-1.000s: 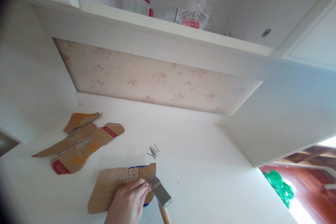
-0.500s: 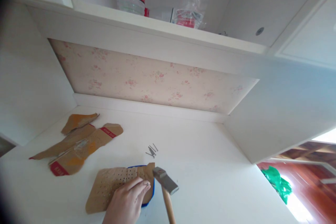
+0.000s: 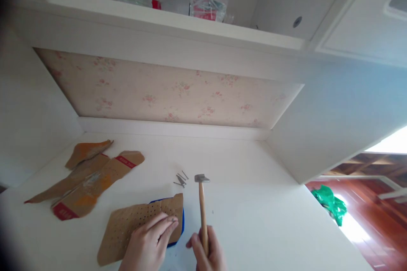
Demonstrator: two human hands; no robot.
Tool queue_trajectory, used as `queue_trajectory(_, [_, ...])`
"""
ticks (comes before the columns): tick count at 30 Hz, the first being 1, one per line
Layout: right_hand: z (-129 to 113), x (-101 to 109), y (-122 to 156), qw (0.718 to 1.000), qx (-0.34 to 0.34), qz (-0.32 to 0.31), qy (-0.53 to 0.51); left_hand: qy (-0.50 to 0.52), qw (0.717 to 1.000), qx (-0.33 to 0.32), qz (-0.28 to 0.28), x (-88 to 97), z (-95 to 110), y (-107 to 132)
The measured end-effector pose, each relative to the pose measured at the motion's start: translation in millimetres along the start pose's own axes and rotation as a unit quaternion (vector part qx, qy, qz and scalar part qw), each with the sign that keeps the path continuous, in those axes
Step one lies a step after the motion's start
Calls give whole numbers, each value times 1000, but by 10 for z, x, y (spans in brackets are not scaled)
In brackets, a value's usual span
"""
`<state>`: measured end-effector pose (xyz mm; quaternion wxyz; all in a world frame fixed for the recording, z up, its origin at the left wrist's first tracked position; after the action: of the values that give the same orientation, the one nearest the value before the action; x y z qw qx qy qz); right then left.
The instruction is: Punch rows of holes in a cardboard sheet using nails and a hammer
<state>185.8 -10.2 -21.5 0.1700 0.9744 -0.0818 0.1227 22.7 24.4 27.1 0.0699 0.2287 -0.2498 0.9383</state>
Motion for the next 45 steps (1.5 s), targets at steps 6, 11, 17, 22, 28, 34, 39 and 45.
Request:
queue_trajectory(6, [-396, -62, -338, 998, 26, -27, 40, 34, 999, 27, 5, 81, 27, -65])
queue_trajectory(11, [-571, -133, -448, 996, 65, -24, 61, 86, 991, 95, 26, 230, 42, -120])
queue_trajectory(17, [-649, -128, -440, 991, 98, -6, 89, 117, 981, 147, 39, 357, 76, -181])
queue_trajectory(22, [-662, -107, -426, 993, 96, 8, 69, 134, 981, 137, 18, 299, 124, -189])
queue_trajectory(28, [-573, -64, -373, 998, 65, -5, 1, 128, 986, 112, 3, 256, 224, -190])
queue_trajectory(34, [-527, -7, -349, 997, 37, -36, -61, 73, 996, 51, -10, 191, 269, -159])
queue_trajectory(39, [-378, 10, -435, 998, 36, -35, -39, 33, 998, 53, -31, 112, 205, -138])
queue_trajectory(45, [-232, -66, -482, 998, 38, -30, -37, 13, 998, 35, -56, 34, 188, -126])
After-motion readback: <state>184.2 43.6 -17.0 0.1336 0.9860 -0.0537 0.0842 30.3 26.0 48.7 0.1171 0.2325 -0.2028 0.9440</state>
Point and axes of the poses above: each hand's wrist, its own y-axis away from the middle knuckle, its own x-axis out of the back of the hand, z = x × y, the point moved 4 cm from there along -y, towards the middle knuckle, and after that the axes turned 13 degrees about y, right-handed, at the moved point
